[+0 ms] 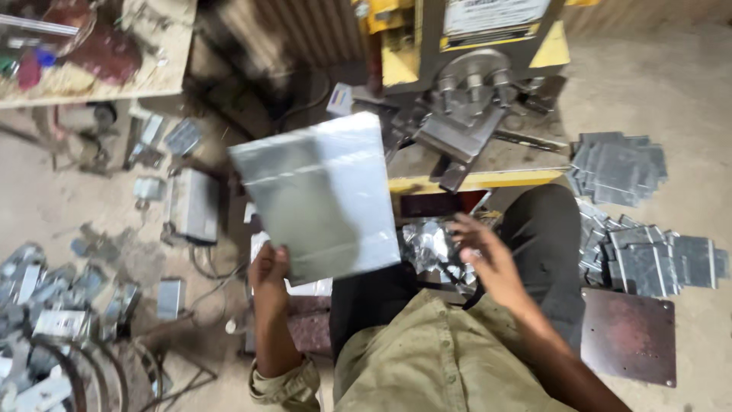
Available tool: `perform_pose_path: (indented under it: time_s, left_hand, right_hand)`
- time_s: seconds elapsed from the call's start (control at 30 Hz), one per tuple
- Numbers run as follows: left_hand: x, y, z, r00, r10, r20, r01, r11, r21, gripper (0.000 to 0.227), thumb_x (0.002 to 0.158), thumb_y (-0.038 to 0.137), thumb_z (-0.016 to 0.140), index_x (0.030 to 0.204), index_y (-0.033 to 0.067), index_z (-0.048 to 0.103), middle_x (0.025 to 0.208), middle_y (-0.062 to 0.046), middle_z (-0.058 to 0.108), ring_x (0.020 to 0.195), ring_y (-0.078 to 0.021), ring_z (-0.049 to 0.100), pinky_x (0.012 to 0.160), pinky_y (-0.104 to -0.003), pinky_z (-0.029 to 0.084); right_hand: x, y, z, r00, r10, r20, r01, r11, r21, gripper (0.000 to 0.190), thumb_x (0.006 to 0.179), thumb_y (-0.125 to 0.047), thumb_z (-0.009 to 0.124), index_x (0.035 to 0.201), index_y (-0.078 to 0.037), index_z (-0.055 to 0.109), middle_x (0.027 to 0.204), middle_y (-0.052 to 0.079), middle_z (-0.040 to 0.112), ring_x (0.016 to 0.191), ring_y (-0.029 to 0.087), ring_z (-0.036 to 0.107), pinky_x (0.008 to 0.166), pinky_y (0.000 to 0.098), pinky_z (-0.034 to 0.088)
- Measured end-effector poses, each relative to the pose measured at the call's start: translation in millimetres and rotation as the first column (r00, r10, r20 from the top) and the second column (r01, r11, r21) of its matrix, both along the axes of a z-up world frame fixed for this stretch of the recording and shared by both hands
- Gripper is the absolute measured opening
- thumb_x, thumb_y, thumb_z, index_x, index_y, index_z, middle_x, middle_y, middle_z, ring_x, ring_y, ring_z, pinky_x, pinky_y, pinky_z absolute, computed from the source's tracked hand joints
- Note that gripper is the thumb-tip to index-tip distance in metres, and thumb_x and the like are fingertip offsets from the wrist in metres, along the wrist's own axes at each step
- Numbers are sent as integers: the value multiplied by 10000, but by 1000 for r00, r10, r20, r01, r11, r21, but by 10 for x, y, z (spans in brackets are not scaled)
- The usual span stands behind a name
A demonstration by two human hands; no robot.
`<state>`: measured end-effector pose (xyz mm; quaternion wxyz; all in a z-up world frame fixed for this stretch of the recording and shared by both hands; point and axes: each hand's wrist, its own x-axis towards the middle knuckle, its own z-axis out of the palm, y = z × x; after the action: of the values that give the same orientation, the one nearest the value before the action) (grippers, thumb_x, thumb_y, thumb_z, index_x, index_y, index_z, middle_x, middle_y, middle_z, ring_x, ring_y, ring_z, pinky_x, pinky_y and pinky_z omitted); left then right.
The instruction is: The person sits in front of a yellow press machine, repeatedly picking up rectangular metal sheets from a stack. They place the sheets into the machine, operate the press, and then remove the processed sheets to place them on a pile on the floor.
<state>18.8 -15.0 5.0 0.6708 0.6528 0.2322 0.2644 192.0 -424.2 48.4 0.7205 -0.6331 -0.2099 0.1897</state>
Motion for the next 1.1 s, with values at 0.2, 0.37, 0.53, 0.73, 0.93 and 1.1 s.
perform_pose_path:
  time_s: [0.2,0.37,0.53,0.73,0.93,1.1]
  left_hand:
    - [1080,-1050,164,846,-510,-157,448,839,-310,167,1008,120,553,1082,63,691,859,52,645,793,-58,570,702,-211,474]
    - [1494,-1295,405,688,-715,-127,713,698,-67,276,1126,211,595,1174,-46,685,886,15,527,795,-66,437,696,-232,397]
    - [1390,-1367,1072,943,-325,-64,330,900,284,360,1065,229,509,1344,26,613,1167,-67,682,939,-122,624,804,-240,499]
    - [1055,-1302,1251,977,-138,163,86,953,292,307,1098,218,504,1277,8,639,1293,-114,693,1071,-169,684,912,-289,544]
    - [942,-1179,1035,985,-28,167,0,987,161,281,1103,222,512,1196,10,672,1248,-98,706,1011,-139,671,883,-268,541]
    - [1049,-1230,982,980,-34,195,0,985,172,274,1103,216,522,1179,2,674,1240,-102,702,1008,-138,667,872,-262,534]
  right_hand:
    - [-476,-6,-455,969,-188,-160,198,979,51,547,1019,-182,579,1508,6,423,1396,101,566,1255,175,515,1064,320,406]
    - [-549,18,-426,817,-425,-390,508,850,138,536,1011,-204,582,1482,-2,423,1347,104,582,1201,184,540,1020,336,430]
    - [-175,283,-139,803,-387,-453,525,820,230,533,1009,-201,590,1483,-19,429,1349,85,569,1216,170,533,1052,323,404]
    - [381,443,-122,792,-436,-427,579,757,301,446,1033,-205,599,1421,-29,466,1280,58,583,1183,157,538,1062,304,408]
    - [394,399,-186,758,-431,-489,598,759,259,415,1036,-187,596,1407,-51,468,1210,38,585,1112,146,534,991,298,427]
    - [413,427,-109,755,-435,-490,602,755,258,398,1027,-174,585,1388,-49,473,1211,38,586,1112,139,548,999,292,443]
